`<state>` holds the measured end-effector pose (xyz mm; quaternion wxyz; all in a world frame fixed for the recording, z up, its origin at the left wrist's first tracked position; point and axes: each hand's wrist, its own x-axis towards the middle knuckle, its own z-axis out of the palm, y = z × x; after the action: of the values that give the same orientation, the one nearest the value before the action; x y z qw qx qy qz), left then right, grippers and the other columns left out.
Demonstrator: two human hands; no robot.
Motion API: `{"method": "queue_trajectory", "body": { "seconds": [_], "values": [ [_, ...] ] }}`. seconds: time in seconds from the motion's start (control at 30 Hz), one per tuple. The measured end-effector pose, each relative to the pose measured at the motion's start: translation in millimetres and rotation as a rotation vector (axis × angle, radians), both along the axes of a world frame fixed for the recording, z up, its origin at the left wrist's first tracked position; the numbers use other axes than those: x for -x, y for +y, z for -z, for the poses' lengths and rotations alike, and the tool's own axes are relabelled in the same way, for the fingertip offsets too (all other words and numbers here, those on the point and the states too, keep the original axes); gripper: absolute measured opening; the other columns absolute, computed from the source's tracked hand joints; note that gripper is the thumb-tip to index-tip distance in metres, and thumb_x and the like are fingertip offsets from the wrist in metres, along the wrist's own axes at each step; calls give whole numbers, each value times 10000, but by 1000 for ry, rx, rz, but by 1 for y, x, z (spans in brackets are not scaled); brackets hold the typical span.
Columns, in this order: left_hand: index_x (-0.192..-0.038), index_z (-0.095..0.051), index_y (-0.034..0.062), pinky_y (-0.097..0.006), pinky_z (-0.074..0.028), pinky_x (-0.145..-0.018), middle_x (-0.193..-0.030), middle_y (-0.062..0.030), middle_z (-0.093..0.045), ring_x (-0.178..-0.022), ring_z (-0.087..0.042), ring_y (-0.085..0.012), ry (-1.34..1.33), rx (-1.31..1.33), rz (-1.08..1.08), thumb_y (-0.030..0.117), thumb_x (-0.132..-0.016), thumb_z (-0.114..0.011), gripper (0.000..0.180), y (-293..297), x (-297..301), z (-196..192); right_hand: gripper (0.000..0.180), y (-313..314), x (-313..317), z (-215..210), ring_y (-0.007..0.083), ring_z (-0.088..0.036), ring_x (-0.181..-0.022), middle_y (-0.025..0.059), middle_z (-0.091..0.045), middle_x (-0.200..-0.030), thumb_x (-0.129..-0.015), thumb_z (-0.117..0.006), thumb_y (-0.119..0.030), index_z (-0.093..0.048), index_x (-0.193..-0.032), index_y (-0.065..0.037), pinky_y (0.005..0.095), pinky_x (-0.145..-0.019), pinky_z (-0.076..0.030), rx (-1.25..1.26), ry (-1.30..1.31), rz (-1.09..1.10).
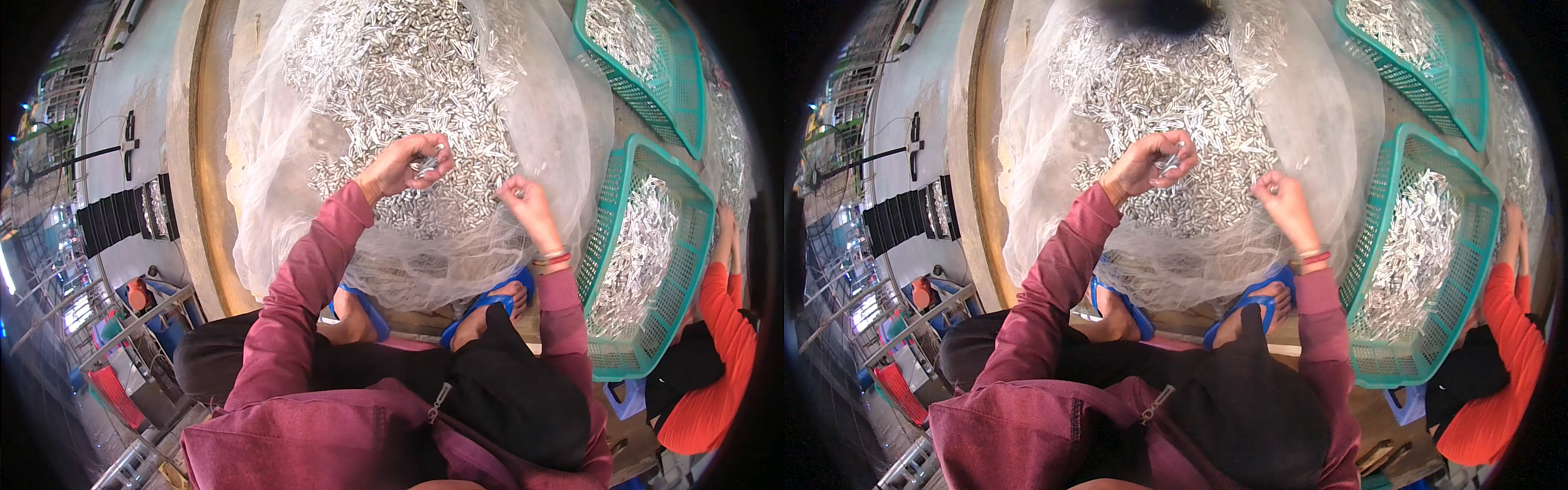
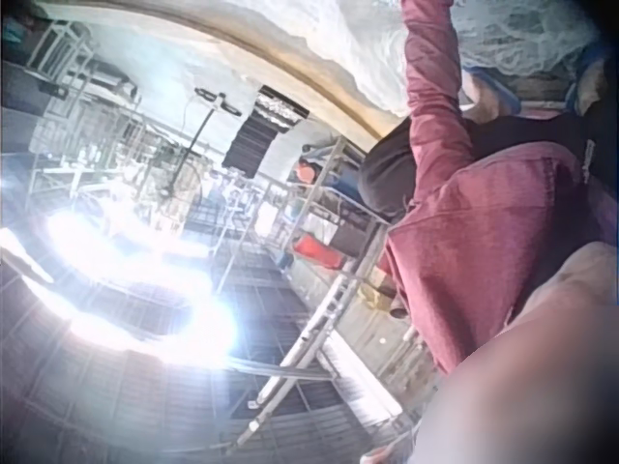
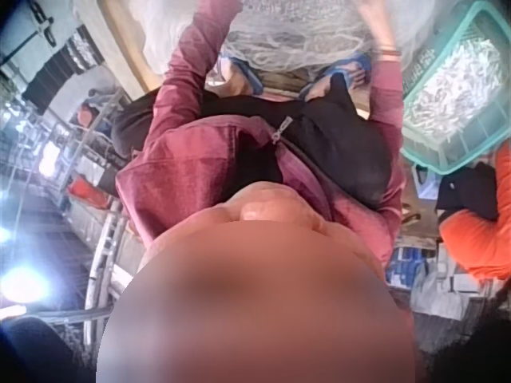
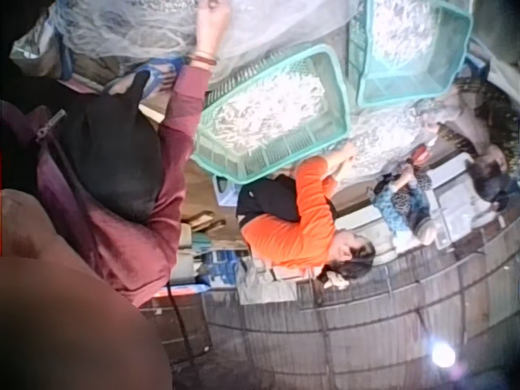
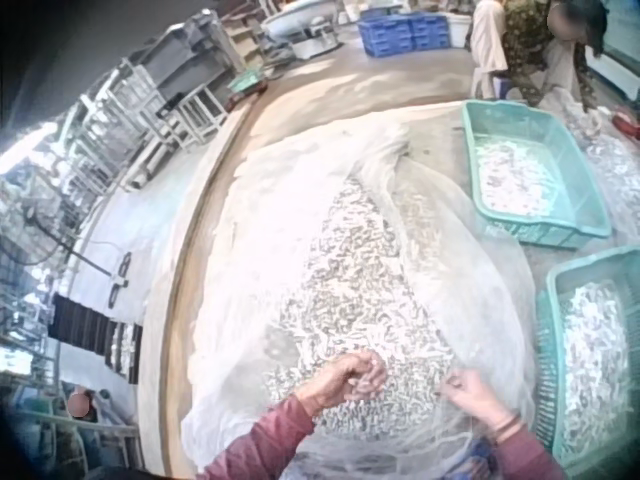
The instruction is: The person sorts small silver fish by hand from a large white mesh bag into green plastic baskets. They repeatedly pick up handfuls of fish and place them into the baskets while seated on the floor.
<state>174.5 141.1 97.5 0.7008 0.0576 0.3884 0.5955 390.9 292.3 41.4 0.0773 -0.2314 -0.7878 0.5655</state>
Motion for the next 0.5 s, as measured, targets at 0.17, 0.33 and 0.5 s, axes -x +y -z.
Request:
{"method": "queue_trajectory", "body": {
  "seconds": [0.17,0.33,0.5],
  "values": [
    [-871,-618,17,-271,-404,-465,-692,-58,-584,-588,-521,-114,616,-20,361,178,-844,-527,187,6,-17,18,138,24,-4,-35,84,-334,-469,16,-413,-593,-897,-498,-170,-461,-822,-61,203,-400,-280,1371,378,-8],
    [-872,-639,31,-389,-520,-672,-802,-138,-622,-744,-649,-314,1666,-102,634,155,-800,-623,144,6,-51,49,317,29,3,-59,73,-330,-456,27,-428,-587,-960,-472,-308,-434,-760,-65,198,-389,-273,1365,446,-149],
    [-811,-619,19,-378,-546,-643,-871,-150,-622,-767,-655,-327,1929,-143,933,50,-752,-583,75,-1,-73,59,352,30,4,-57,51,-386,-478,-2,-463,-582,-951,-519,-363,-522,-792,-50,204,-404,-291,1050,15,15]
  ]
}}
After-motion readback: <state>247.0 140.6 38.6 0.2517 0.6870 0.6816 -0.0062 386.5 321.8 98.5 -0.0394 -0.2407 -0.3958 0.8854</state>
